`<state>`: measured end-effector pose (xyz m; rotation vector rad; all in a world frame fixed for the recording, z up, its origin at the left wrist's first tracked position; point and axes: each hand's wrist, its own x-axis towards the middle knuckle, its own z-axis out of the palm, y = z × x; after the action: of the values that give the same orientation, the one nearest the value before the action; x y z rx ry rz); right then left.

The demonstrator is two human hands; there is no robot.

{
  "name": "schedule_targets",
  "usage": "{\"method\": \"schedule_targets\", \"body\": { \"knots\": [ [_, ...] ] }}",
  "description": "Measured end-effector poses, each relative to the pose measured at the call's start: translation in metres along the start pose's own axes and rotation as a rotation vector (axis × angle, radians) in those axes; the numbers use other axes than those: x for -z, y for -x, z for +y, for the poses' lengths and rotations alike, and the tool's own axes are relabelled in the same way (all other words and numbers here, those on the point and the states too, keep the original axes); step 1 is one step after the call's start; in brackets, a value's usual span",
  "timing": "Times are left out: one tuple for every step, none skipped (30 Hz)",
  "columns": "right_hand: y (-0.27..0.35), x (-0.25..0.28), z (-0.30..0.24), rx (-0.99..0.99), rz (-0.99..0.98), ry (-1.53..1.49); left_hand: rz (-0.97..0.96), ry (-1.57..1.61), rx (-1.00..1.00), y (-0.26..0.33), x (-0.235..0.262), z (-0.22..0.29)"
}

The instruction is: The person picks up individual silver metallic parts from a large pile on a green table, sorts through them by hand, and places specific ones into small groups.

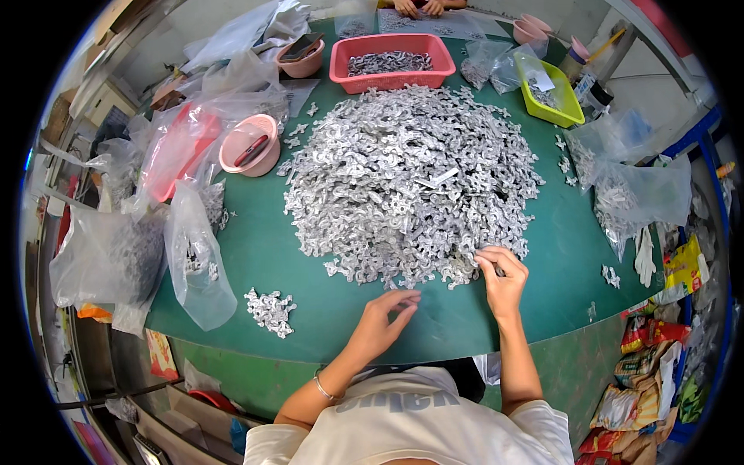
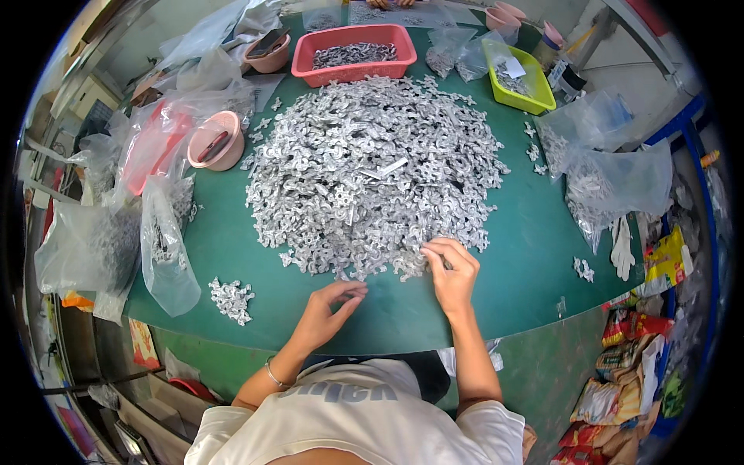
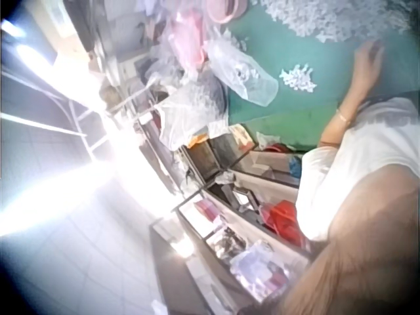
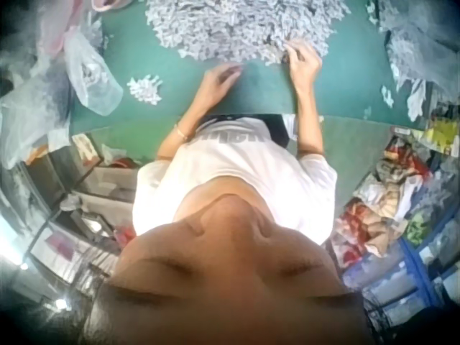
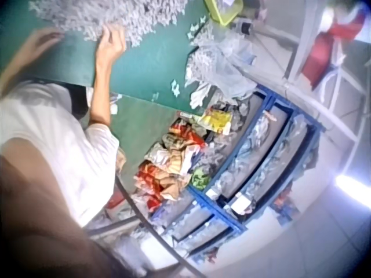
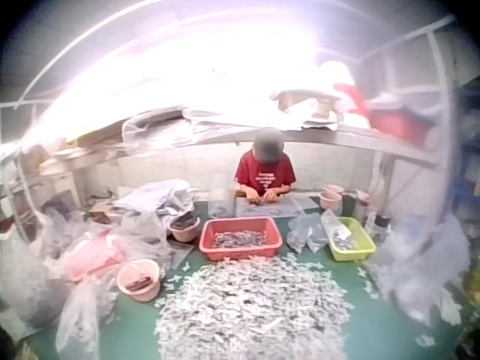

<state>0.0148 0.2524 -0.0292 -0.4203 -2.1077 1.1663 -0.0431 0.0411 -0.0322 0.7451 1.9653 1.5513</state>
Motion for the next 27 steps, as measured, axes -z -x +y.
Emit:
{"method": "schedule_targets", "body": {
  "knots": [
    [0.003,0.003,0.004,-0.005,0.005,0.003,-0.009,-0.011,0.001,0.000,-0.001,0.000],
    [0.008,0.006,0.011,-0.050,-0.004,0.014,-0.018,-0.012,0.004,0.001,-0.003,-0.001],
    [0.012,0.008,0.016,-0.095,-0.014,0.023,-0.023,-0.014,0.009,0.001,-0.004,-0.003],
    [0.017,0.010,0.018,-0.103,-0.008,0.025,-0.028,-0.016,0.014,0.002,-0.006,-0.004],
    [0.021,0.012,0.020,-0.119,0.018,0.013,-0.037,-0.013,0.017,0.002,-0.008,-0.005],
    [0.025,0.014,0.022,-0.135,0.044,0.001,-0.038,-0.015,0.025,0.002,-0.009,-0.005],
    [0.029,0.016,0.026,-0.142,0.047,0.007,-0.040,-0.017,0.034,0.002,-0.011,-0.005],
    [0.032,0.017,0.030,-0.200,0.056,-0.012,-0.048,-0.017,0.035,0.002,-0.012,-0.005],
    [0.035,0.019,0.033,-0.259,0.064,-0.031,-0.051,-0.030,0.028,0.003,-0.013,-0.005],
    [0.038,0.024,0.031,-0.263,0.069,-0.028,-0.055,-0.044,0.022,0.003,-0.014,-0.005],
    [0.040,0.030,0.028,-0.426,0.075,-0.114,-0.060,-0.043,0.025,0.004,-0.015,-0.005],
    [0.041,0.036,0.025,-0.589,0.080,-0.200,-0.056,-0.050,0.023,0.005,-0.016,-0.005],
    [0.041,0.041,0.024,-0.607,0.088,-0.198,-0.052,-0.057,0.022,0.006,-0.016,-0.005],
    [0.041,0.046,0.028,-0.601,0.132,-0.170,-0.062,-0.058,0.023,0.006,-0.018,-0.006],
    [0.040,0.050,0.034,-0.596,0.176,-0.144,-0.061,-0.068,0.021,0.007,-0.019,-0.007],
    [0.041,0.052,0.050,-0.506,0.203,-0.075,-0.060,-0.078,0.019,0.007,-0.021,-0.007],
    [0.042,0.053,0.061,-0.513,0.211,-0.073,-0.070,-0.079,0.020,0.007,-0.022,-0.005],
    [0.043,0.054,0.069,-0.461,0.222,-0.084,-0.075,-0.088,0.012,0.006,-0.023,-0.002],
    [0.044,0.055,0.074,-0.409,0.234,-0.094,-0.080,-0.098,0.004,0.006,-0.025,0.000],
    [0.048,0.054,0.074,-0.395,0.230,-0.124,-0.087,-0.096,0.003,0.006,-0.026,-0.001],
    [0.047,0.053,0.061,-0.397,0.229,-0.122,-0.066,-0.089,0.002,0.007,-0.027,-0.003],
    [0.046,0.055,0.043,-0.570,0.194,-0.218,-0.045,-0.083,0.001,0.008,-0.027,-0.005],
    [0.046,0.055,0.024,-0.745,0.160,-0.314,-0.048,-0.080,0.005,0.008,-0.029,-0.005],
    [0.048,0.050,0.011,-0.746,0.175,-0.395,-0.022,-0.014,-0.005,0.007,-0.032,-0.002],
    [0.050,0.048,0.002,-0.751,0.175,-0.396,0.006,0.051,-0.014,0.005,-0.034,0.003],
    [0.053,0.046,-0.006,-0.749,0.121,-0.464,0.008,0.051,-0.007,0.004,-0.037,0.010],
    [0.055,0.043,-0.015,-0.746,0.064,-0.534,0.019,0.115,-0.027,0.002,-0.038,0.020]
  ]
}}
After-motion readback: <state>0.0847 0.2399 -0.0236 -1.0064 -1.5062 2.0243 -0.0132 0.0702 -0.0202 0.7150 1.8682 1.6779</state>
